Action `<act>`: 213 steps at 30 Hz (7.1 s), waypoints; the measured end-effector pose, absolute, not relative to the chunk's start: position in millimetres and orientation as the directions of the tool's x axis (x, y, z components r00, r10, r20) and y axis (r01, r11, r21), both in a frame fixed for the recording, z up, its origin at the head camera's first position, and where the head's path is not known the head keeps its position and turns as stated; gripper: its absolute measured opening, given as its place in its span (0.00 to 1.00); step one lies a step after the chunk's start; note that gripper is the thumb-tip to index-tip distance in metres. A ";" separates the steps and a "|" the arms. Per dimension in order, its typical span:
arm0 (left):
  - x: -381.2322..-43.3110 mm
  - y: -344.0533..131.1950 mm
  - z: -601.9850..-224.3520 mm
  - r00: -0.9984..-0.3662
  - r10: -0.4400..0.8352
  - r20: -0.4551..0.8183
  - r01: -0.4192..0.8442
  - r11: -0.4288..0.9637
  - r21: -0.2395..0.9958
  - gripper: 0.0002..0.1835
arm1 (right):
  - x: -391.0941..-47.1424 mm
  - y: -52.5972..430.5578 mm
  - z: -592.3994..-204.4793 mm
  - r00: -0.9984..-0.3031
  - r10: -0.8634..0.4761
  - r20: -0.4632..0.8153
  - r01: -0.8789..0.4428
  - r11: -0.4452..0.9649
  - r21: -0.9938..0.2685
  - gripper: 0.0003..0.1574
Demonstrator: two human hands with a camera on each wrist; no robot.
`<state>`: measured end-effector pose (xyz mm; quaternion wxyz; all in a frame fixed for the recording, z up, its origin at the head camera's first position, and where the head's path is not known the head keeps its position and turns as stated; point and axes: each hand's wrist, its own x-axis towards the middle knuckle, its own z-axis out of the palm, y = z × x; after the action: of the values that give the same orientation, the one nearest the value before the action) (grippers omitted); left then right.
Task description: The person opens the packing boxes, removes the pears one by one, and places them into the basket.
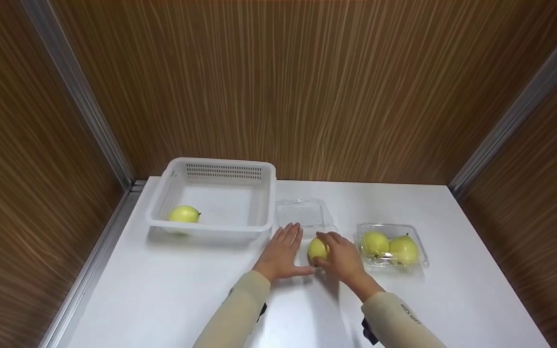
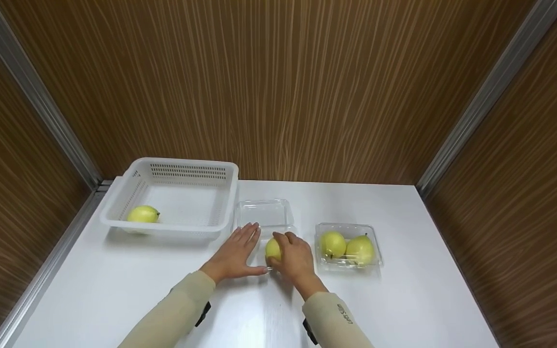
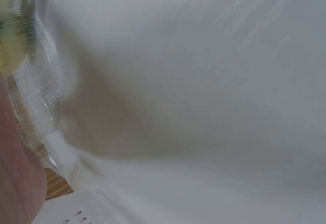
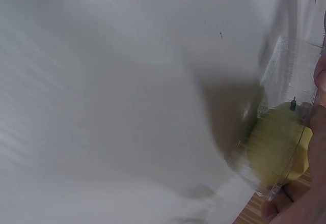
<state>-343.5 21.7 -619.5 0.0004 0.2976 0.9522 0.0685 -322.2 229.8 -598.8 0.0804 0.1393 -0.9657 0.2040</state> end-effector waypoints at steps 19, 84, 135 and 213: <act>-344.1 22.9 -621.7 -0.823 0.566 0.048 0.567 0.814 0.130 0.64 | -317.9 225.4 -606.4 -0.962 -0.204 0.180 -0.258 0.892 -0.371 0.44; -346.3 20.1 -626.4 -0.865 0.489 0.111 0.479 0.741 0.470 0.63 | -359.2 104.4 -509.0 -0.931 -0.279 0.234 -0.362 0.636 -0.681 0.47; -343.7 26.3 -609.9 -0.824 0.567 0.013 0.567 0.822 0.062 0.51 | -375.2 86.6 -534.3 -0.901 -0.425 0.084 -0.401 0.745 -0.533 0.28; -313.2 152.2 -575.7 -0.692 0.717 0.089 0.722 0.686 0.088 0.54 | -259.3 389.5 -601.9 -0.948 0.305 -0.094 0.225 0.431 -0.874 0.46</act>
<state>-313.2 152.2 -575.7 -0.0239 0.3919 0.9178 0.0581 -259.3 389.5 -601.9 0.0392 -0.1567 -0.8451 0.5097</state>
